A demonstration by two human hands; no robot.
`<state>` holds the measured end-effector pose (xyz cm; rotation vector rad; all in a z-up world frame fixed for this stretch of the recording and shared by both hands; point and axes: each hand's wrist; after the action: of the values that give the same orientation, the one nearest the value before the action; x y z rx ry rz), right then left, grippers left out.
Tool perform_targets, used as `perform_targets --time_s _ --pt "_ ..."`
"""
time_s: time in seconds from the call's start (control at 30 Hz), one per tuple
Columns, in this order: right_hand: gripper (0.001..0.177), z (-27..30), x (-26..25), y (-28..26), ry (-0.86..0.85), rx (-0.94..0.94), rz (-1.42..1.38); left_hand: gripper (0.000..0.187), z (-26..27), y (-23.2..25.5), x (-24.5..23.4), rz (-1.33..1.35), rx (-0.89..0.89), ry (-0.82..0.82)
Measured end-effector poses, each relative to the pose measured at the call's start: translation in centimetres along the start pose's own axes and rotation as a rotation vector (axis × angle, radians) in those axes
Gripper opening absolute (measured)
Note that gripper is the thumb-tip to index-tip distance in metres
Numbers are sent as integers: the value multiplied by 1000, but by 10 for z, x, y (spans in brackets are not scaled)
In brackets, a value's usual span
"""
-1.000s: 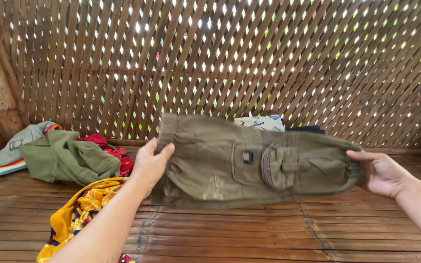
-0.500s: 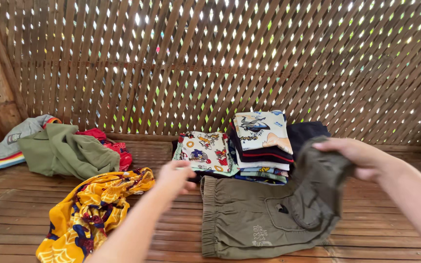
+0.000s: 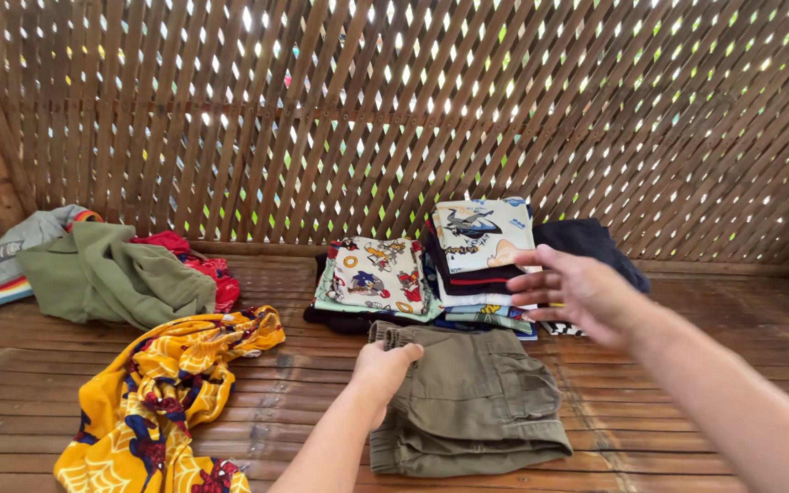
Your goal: The person picks up, flattens, and folds clothes including a white graphic t-shirt and green cargo pants on a wooden surface.
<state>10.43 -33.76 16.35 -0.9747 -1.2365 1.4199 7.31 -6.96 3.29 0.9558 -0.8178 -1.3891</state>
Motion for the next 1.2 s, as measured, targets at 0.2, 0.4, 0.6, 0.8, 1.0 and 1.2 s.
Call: perform_targets --time_s 0.2,0.4,0.6,0.8,1.0,1.2 --pt "45 -40 44 77 151 -180 153 60 -9 5 11 -501 98 395" --pt "50 -58 100 162 47 -403 521 55 -2 -10 8 -794 14 435" --pt "57 -30 116 200 -15 -613 1219 60 -9 -38 -5 -806 255 482" --pt "62 -51 113 188 30 -396 1323 57 -14 -40 -6 -843 346 511" --pt "60 -47 116 204 85 -411 1336 53 -7 -34 3 -902 272 517" --pt "57 -34 130 224 27 -541 1105 48 -8 -31 -1 -946 252 494"
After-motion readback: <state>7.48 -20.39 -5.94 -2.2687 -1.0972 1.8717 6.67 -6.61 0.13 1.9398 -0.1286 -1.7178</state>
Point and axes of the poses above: each hand's wrist, its own z-axis away from the middle knuckle, its own x-axis out of the palm, y = z × x, and after that the axes turned 6 degrees about -z, right-handed
